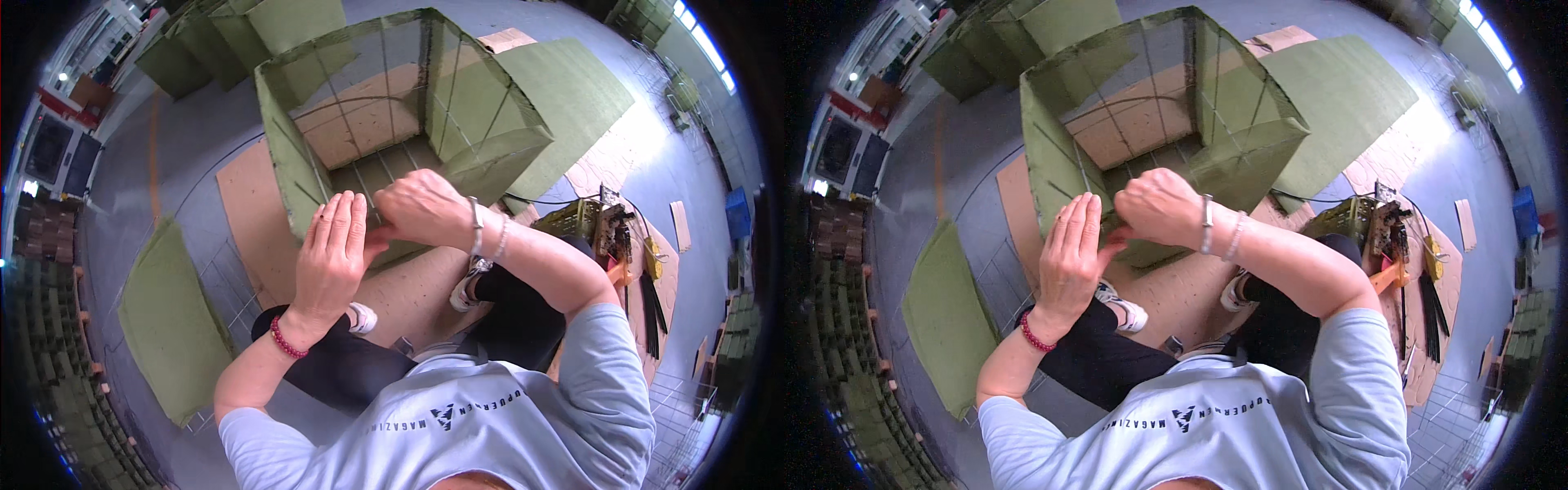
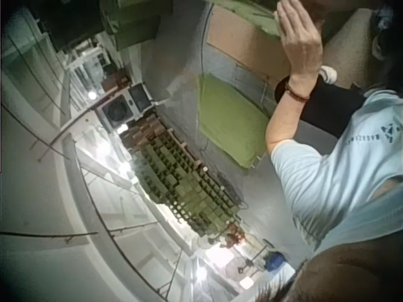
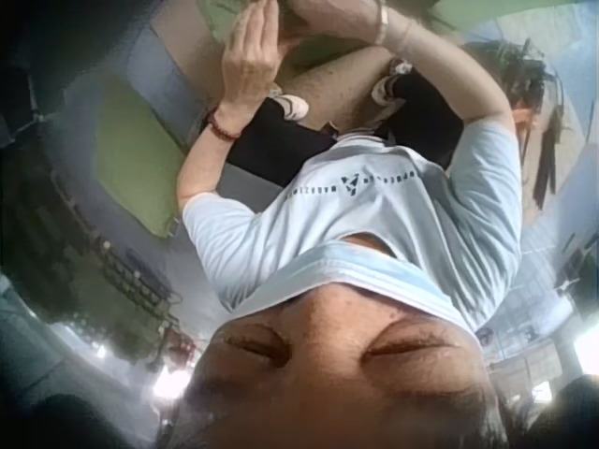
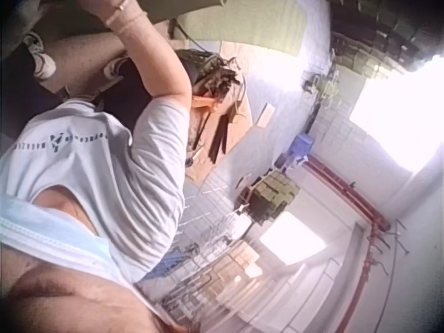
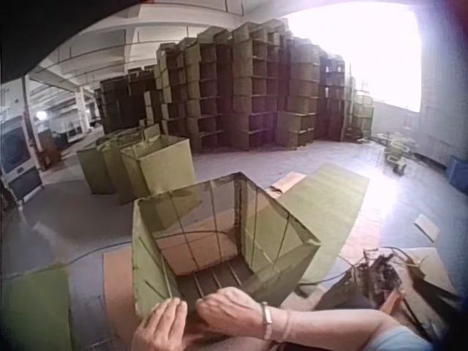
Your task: Assembling wire mesh bins by applying hot glue to the edges and securing green fabric liners.
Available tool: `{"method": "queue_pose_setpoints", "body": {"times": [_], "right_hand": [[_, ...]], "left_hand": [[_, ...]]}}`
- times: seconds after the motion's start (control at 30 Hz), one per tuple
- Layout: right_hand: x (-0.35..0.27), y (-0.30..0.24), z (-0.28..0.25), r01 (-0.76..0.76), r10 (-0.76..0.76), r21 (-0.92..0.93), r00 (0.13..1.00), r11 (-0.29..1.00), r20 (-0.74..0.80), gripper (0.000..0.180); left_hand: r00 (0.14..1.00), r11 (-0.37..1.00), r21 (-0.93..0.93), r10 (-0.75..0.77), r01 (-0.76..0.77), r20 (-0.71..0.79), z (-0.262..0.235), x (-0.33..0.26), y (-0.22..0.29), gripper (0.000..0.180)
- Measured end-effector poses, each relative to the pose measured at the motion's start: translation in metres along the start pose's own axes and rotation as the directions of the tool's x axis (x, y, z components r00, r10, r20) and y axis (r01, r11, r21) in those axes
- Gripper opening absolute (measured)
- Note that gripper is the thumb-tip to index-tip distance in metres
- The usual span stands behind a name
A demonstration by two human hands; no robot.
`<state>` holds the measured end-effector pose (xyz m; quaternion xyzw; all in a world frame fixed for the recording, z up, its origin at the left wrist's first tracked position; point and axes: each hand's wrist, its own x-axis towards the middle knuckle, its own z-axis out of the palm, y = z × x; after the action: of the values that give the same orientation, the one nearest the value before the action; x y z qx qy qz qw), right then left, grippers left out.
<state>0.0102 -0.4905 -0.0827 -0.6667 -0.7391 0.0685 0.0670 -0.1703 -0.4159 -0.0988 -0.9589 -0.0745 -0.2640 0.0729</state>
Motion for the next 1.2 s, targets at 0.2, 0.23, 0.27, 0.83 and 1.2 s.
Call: {"method": "queue_pose_setpoints", "body": {"times": [0.2,0.23,0.27,0.83,1.2], "right_hand": [[0.020,0.025,0.004,0.087,-0.117,0.171,0.978,0.981,0.173,0.039],[0.021,0.034,-0.009,0.107,-0.176,0.240,0.941,0.965,0.288,0.044],[0.021,0.032,-0.022,0.030,-0.126,0.296,0.943,0.955,0.309,0.046],[-0.003,0.087,-0.022,-0.332,0.103,0.576,0.914,0.747,0.393,0.028],[-0.031,0.033,0.015,0.190,-0.111,0.098,0.842,0.977,-0.527,0.039]], "left_hand": [[0.972,0.996,-0.040,-0.074,0.085,0.222,0.020,0.023,0.002,0.078],[0.912,0.968,-0.176,-0.094,0.177,0.399,0.016,0.028,0.000,0.080],[0.942,0.970,-0.202,-0.066,0.138,0.328,0.021,0.024,-0.007,0.083],[0.542,0.222,-0.520,-0.052,0.825,0.839,0.046,0.065,-0.039,0.031],[0.568,0.434,-0.517,0.016,0.737,0.823,0.046,0.072,-0.054,0.023]]}}
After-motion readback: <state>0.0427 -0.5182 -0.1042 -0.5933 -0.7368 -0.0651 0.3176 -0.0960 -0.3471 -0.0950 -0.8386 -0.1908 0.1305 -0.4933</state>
